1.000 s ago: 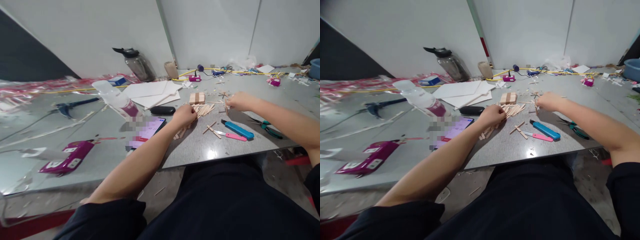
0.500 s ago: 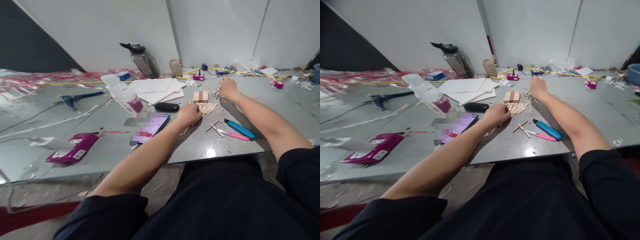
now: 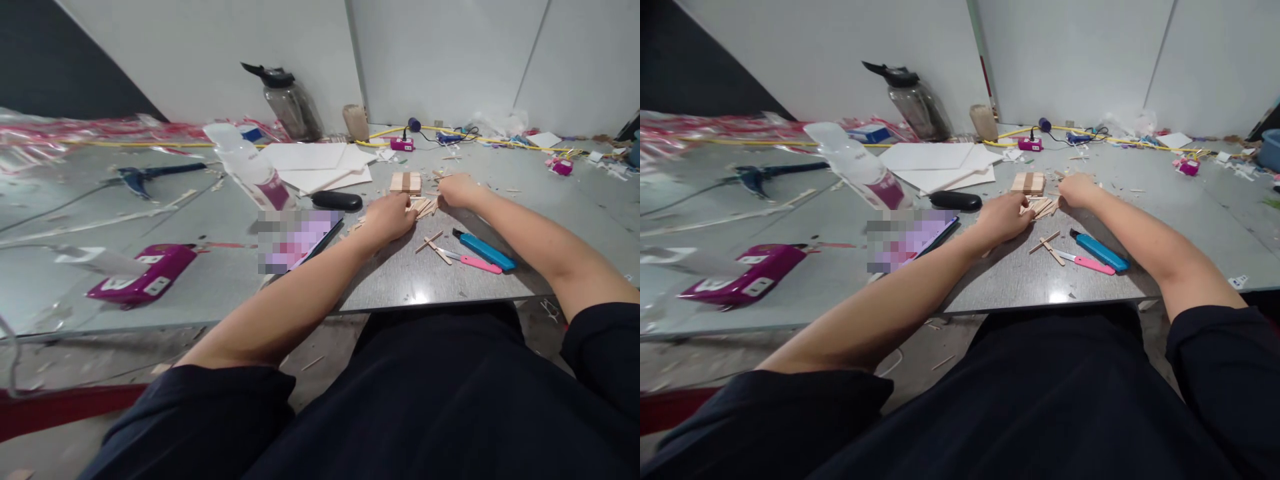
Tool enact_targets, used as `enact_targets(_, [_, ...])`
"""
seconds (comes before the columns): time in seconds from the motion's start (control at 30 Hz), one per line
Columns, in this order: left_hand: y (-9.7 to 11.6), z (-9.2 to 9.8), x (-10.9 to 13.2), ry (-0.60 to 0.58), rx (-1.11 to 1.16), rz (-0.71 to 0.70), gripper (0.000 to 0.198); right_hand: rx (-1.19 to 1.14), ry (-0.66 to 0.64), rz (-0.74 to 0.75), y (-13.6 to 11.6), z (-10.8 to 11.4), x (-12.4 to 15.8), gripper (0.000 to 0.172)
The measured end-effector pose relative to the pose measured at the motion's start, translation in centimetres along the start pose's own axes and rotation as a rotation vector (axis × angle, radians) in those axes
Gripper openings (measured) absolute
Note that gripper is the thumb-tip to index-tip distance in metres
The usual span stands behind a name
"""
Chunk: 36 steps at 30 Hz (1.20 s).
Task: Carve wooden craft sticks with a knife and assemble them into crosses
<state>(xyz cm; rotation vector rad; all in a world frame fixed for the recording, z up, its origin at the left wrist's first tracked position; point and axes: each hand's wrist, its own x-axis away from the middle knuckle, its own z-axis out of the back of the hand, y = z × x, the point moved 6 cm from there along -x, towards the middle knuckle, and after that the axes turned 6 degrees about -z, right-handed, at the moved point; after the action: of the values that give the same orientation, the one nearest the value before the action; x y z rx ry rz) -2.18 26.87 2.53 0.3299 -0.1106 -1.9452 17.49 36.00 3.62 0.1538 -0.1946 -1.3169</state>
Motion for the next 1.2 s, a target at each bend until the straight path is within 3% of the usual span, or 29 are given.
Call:
enact_targets(0.17, [2.3, -0.9, 0.4, -0.013, 0.004, -0.224, 0.046, -0.119, -0.003, -0.051, 0.3, 0.3, 0.7, 0.047])
enact_targets(0.3, [3.9, -1.2, 0.8, -0.092, 0.043, -0.451, 0.04, -0.257, 0.109, -0.154, 2.4, 2.0, 2.9, 0.04])
enact_targets(0.4, [3.3, -0.6, 0.2, -0.022, 0.288, -0.348, 0.027, -0.388, 0.169, -0.111, 3.2, 3.2, 5.7, 0.041])
enact_targets(0.5, [2.1, 0.3, 0.1, 0.091, 0.835, -0.148, 0.034, -0.541, 0.327, 0.065, 2.2, 4.8, 9.2, 0.023])
enact_targets(0.57, [2.2, 1.0, 0.8, 0.087, 1.157, -0.142, 0.048, -0.661, 0.45, 0.277, 0.8, 5.8, 12.0, 0.009])
enact_targets(0.63, [3.0, 2.5, 2.3, 0.058, 1.182, -0.203, 0.043, -0.729, 0.517, 0.416, -0.4, 6.1, 14.8, 0.007])
enact_targets(0.7, [4.4, 4.0, 4.4, 0.0, 0.966, -0.262, 0.03, -0.832, 0.54, 0.496, -1.0, 6.1, 17.5, 0.01])
enact_targets(0.77, [5.9, 5.2, 6.8, -0.063, 0.662, -0.294, 0.018, -0.9, 0.52, 0.522, -1.5, 5.6, 20.2, 0.01])
enact_targets(0.83, [7.1, 5.9, 9.2, -0.08, 0.523, -0.292, 0.021, -1.012, 0.493, 0.495, -1.6, 4.8, 22.5, 0.012])
enact_targets(0.97, [9.2, 3.9, 13.4, -0.238, 0.668, -0.286, 0.031, -1.229, 0.389, 0.449, -2.6, 2.0, 26.0, 0.011])
enact_targets(1.1, [9.8, 0.9, 15.6, -0.322, 0.849, -0.27, 0.029, -1.387, 0.302, 0.3, -3.6, -1.9, 27.1, 0.019])
enact_targets(1.2, [9.5, -0.4, 16.2, -0.33, 0.988, -0.174, 0.03, -1.468, 0.364, 0.156, -3.5, -3.9, 27.3, 0.029])
